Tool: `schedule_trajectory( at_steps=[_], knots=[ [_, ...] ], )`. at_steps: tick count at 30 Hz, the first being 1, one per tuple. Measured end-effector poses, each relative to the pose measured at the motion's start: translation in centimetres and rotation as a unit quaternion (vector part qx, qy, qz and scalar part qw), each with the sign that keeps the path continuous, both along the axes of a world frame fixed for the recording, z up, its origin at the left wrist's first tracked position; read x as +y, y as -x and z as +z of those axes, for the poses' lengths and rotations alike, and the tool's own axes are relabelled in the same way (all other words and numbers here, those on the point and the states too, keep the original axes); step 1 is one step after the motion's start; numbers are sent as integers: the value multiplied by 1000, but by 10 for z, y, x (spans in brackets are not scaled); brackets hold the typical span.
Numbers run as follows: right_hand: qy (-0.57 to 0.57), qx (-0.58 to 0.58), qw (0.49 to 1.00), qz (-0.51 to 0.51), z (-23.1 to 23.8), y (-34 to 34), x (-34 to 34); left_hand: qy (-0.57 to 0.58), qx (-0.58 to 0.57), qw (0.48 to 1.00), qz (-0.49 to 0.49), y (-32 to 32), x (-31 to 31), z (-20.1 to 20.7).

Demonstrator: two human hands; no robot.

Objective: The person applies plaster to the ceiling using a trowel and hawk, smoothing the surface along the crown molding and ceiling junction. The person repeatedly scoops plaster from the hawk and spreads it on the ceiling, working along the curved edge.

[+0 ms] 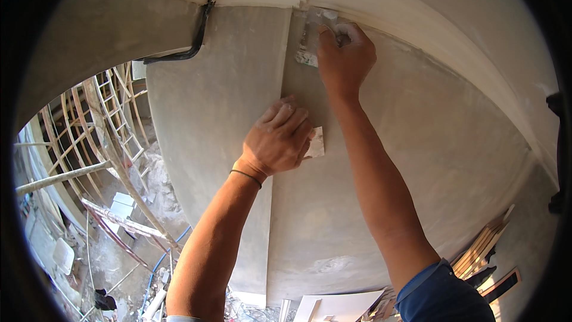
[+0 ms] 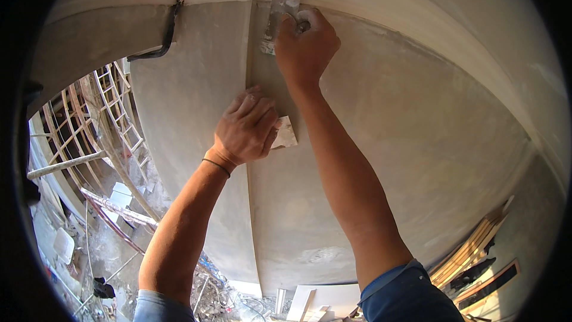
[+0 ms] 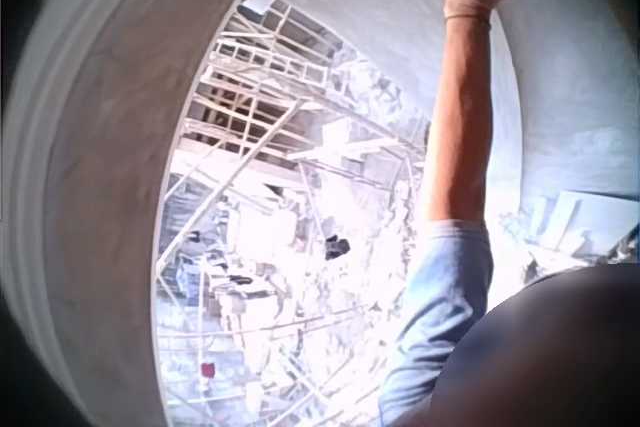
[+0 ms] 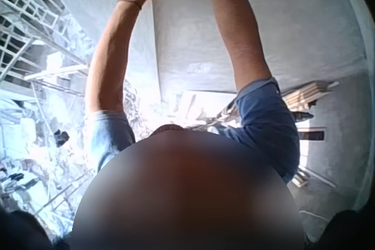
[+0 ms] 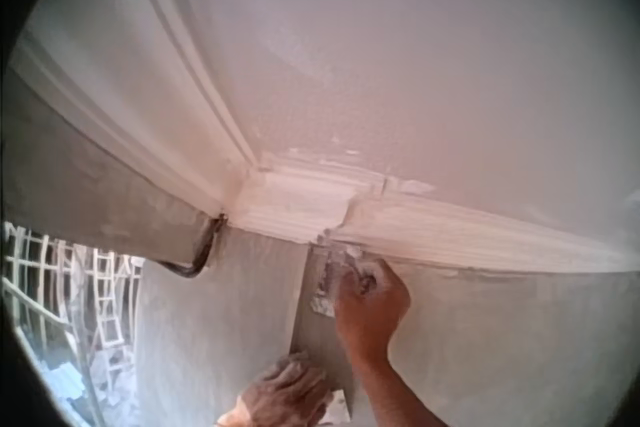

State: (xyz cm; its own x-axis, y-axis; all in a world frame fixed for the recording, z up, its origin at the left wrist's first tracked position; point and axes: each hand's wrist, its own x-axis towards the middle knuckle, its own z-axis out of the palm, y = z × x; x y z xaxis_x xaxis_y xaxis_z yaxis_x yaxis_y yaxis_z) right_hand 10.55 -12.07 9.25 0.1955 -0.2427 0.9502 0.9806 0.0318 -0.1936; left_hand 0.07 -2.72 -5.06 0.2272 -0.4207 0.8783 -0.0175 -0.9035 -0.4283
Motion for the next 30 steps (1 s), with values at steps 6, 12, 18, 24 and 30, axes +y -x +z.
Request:
schedule_trajectory(
  at_steps=[6, 12, 18, 24, 30],
  knots=[
    [0, 1, 987, 158, -5, -3, 2, -2, -12, 1000, 4, -2, 0, 0],
    [7, -23, 996, 91, 3, 0, 4, -1, -10, 1000, -4, -1, 0, 0],
    [-34, -75, 996, 25, 6, 12, 13, 6, -11, 1000, -24, 0, -2, 1],
    [-58, -56, 997, 1, -1, 12, 0, 7, -21, 999, -31, -1, -1, 1],
    [36, -8, 993, 116, -2, 3, -5, -2, -17, 1000, -10, -1, 0, 0]
  ],
)
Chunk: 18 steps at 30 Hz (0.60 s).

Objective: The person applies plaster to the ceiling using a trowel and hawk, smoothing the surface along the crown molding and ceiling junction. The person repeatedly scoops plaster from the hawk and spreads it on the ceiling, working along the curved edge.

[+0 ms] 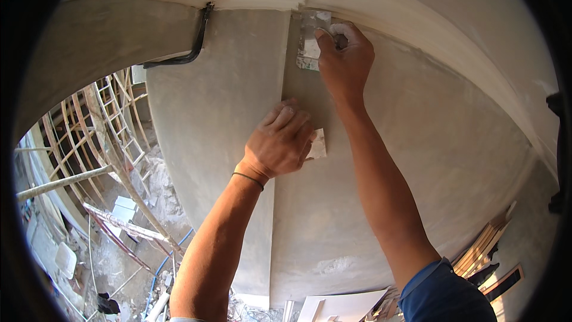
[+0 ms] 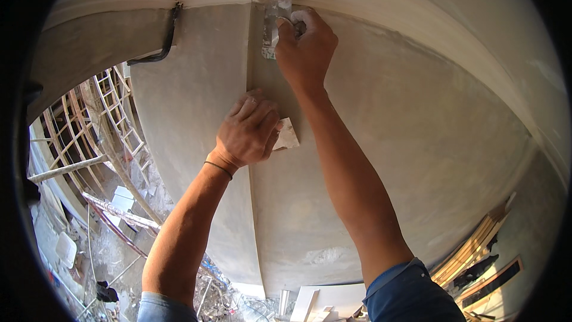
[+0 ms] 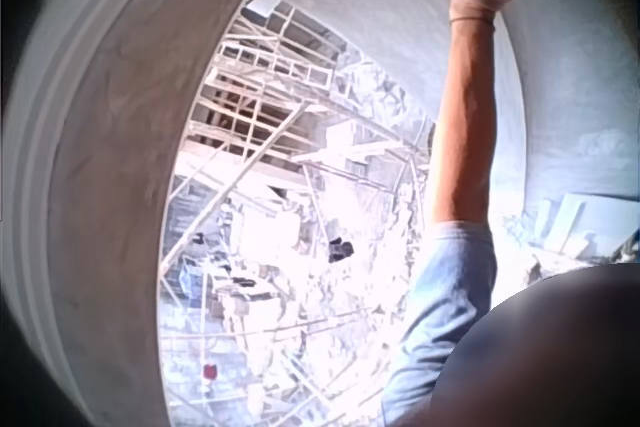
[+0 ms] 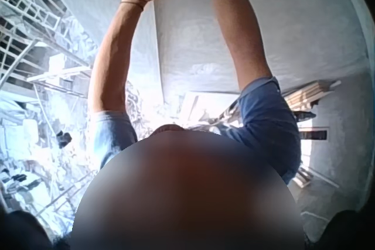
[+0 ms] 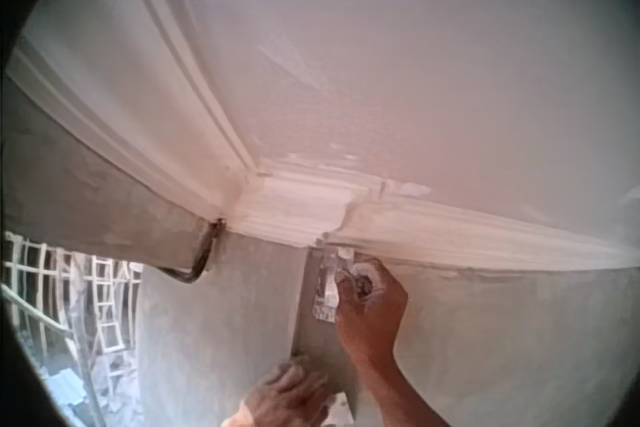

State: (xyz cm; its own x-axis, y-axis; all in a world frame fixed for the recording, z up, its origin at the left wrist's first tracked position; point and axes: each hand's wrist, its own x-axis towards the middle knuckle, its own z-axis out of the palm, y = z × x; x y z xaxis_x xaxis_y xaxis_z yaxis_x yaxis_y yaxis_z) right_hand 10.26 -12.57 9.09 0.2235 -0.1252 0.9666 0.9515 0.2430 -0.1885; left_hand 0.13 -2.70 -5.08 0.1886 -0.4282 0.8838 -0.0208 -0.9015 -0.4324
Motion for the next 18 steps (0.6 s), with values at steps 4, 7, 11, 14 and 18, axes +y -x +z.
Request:
schedule_trajectory(
  at_steps=[4, 7, 11, 14, 18],
  knots=[
    [-13, -22, 999, -25, 5, 0, 5, 4, 15, 1000, 4, 0, 0, 1],
    [-27, -32, 998, -56, 7, 1, 7, -2, 8, 1000, 8, 1, 0, 1],
    [-51, -36, 994, -94, 7, 5, 14, 9, 2, 1000, -13, -1, -2, 2],
    [-67, -41, 991, -112, 6, 10, 18, 10, 0, 1000, -20, -1, -3, 3],
    [-100, -46, 975, -194, 2, 12, 6, 6, -8, 1000, -24, 0, -4, 4]
  ],
)
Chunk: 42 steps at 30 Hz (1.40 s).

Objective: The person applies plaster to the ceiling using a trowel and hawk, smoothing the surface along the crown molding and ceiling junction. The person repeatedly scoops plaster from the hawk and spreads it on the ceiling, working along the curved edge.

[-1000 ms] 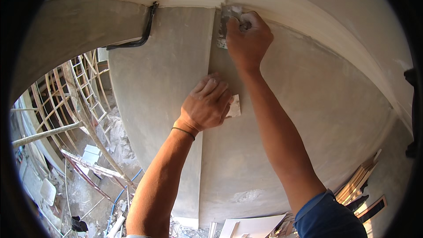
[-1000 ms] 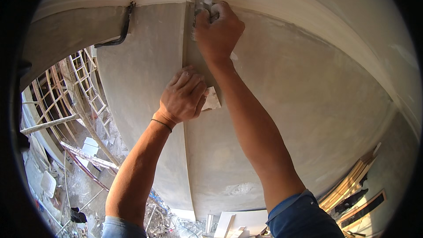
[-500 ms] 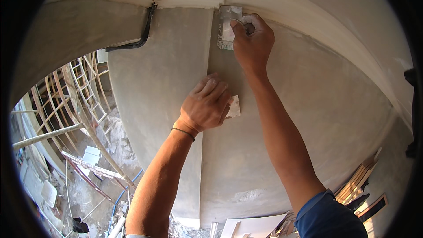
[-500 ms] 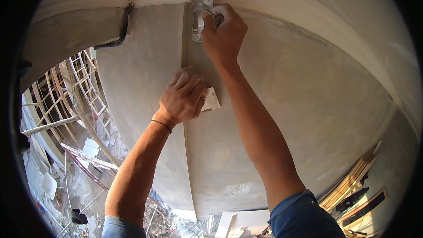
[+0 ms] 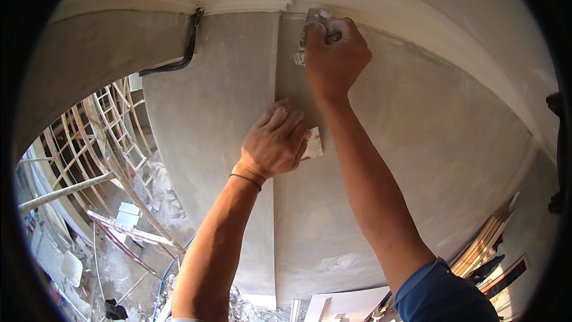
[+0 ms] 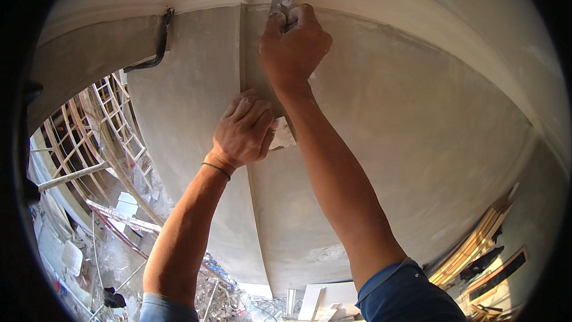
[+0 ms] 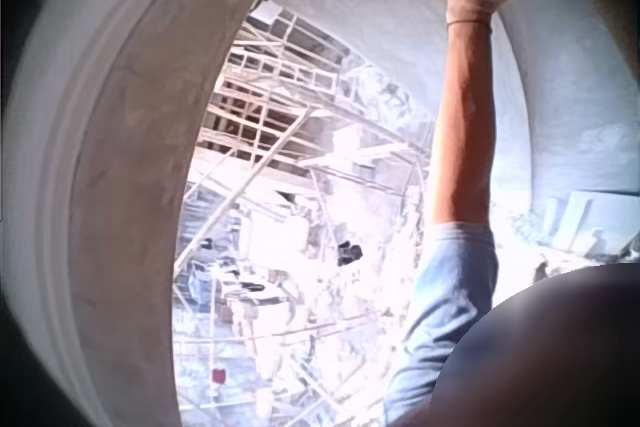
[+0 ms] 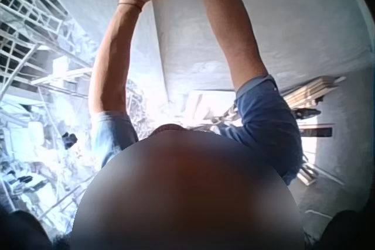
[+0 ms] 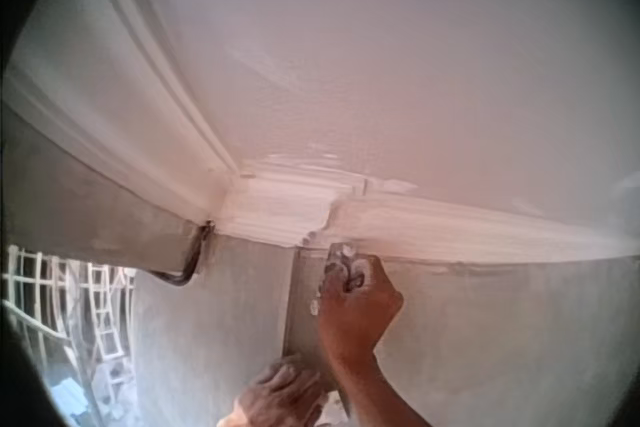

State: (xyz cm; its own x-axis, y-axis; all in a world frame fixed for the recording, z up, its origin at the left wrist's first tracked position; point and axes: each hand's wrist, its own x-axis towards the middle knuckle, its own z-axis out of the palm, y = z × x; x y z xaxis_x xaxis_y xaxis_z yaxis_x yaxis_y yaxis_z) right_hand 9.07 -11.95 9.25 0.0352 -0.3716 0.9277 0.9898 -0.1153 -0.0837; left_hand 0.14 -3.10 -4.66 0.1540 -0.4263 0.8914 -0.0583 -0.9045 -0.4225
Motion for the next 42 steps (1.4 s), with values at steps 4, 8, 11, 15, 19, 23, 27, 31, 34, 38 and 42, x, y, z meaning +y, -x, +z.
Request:
schedule_trajectory(
  at_steps=[4, 8, 11, 15, 19, 23, 27, 31, 34, 38, 42],
  knots=[
    [25, 34, 992, 116, -8, 0, -8, 4, 9, 1000, 11, 1, 0, 0],
    [63, 18, 988, 139, -6, -4, 0, -2, 8, 1000, 19, 0, 0, 0],
    [58, 31, 994, 86, -3, -6, 4, -2, 18, 999, 27, 2, 1, -1],
    [7, 73, 994, 77, -17, 4, -7, 5, 33, 999, 22, 2, 1, -1],
    [53, 83, 982, 163, -42, 29, -22, -1, 32, 999, 20, 1, 5, -2],
    [120, -183, 974, 57, -43, 54, -1, -8, 28, 999, 12, 0, 8, -10],
    [145, -313, 923, -173, -14, 63, 30, 34, 76, 996, 12, 0, 7, -13],
    [104, -369, 908, -169, 13, 62, 55, 4, 26, 1000, 16, 1, 6, -7],
    [84, -358, 912, -183, 19, 61, 67, 1, 16, 1000, -1, 2, 5, -5],
    [53, -327, 925, -185, 21, 68, 81, -28, 16, 999, 8, 3, 9, -4],
    [56, -275, 942, -183, 17, 62, 66, -22, 25, 999, 2, 2, 9, -6]
  ],
)
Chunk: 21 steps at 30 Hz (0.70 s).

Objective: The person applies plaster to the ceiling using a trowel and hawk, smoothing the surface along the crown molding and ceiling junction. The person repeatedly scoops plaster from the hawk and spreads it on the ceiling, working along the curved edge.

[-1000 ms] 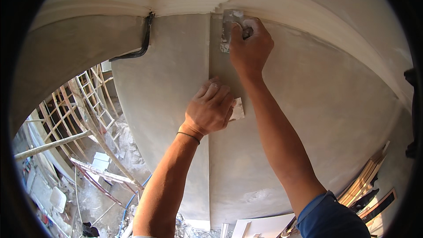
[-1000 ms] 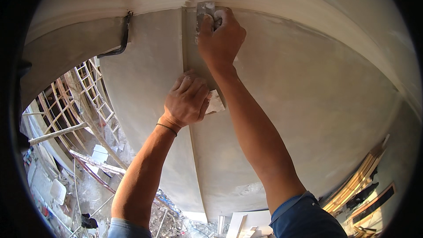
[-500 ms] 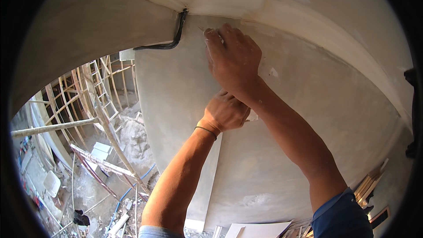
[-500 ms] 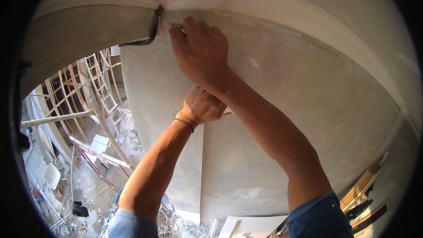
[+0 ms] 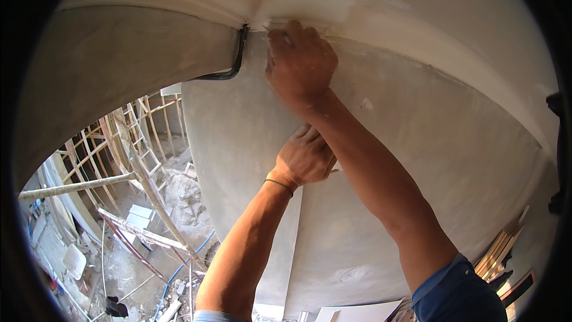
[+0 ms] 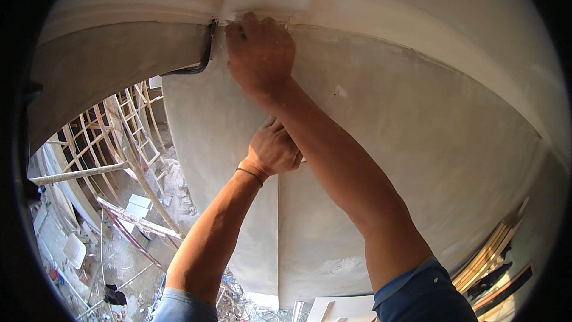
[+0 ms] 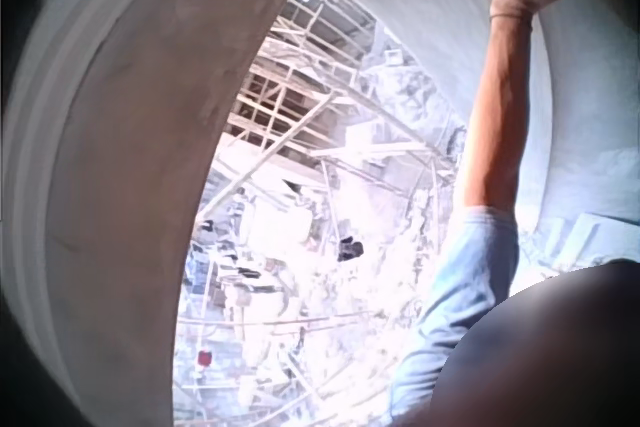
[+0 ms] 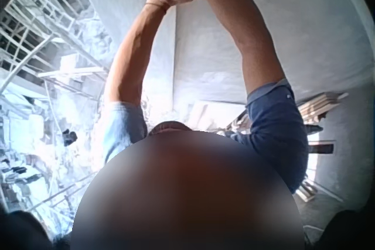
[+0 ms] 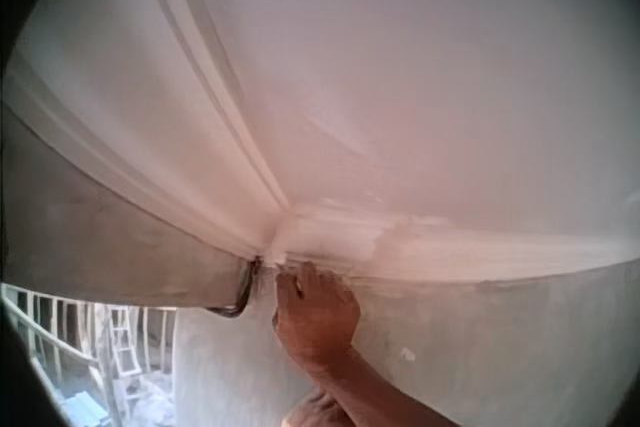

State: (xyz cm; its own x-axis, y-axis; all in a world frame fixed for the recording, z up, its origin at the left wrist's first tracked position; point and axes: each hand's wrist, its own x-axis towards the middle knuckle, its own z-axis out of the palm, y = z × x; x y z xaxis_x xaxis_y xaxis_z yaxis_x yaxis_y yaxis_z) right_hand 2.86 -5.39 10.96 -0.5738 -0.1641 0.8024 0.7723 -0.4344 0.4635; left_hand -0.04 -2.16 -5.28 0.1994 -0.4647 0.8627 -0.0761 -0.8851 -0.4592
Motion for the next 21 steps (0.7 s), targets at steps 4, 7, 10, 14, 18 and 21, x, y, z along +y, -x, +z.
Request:
schedule_trajectory(
  at_steps=[4, 7, 10, 14, 18, 21],
  knots=[
    [-51, 21, 998, -8, -14, -22, -39, 27, -28, 999, -10, -3, -2, 0],
    [-21, 0, 1000, 9, -22, -21, -37, 10, -29, 1000, -1, -3, -1, 0],
    [27, -39, 999, 19, -24, -4, -9, 23, 46, 999, 2, 1, 0, -2],
    [38, -51, 998, 20, -4, 4, 8, 15, 16, 1000, 0, 2, -1, 1],
    [7, -20, 999, -29, -4, -10, -18, 3, -31, 999, -16, 0, -4, 5],
    [-42, 5, 999, -24, -15, -23, -46, 21, -29, 999, -17, -1, -4, 3]
  ],
)
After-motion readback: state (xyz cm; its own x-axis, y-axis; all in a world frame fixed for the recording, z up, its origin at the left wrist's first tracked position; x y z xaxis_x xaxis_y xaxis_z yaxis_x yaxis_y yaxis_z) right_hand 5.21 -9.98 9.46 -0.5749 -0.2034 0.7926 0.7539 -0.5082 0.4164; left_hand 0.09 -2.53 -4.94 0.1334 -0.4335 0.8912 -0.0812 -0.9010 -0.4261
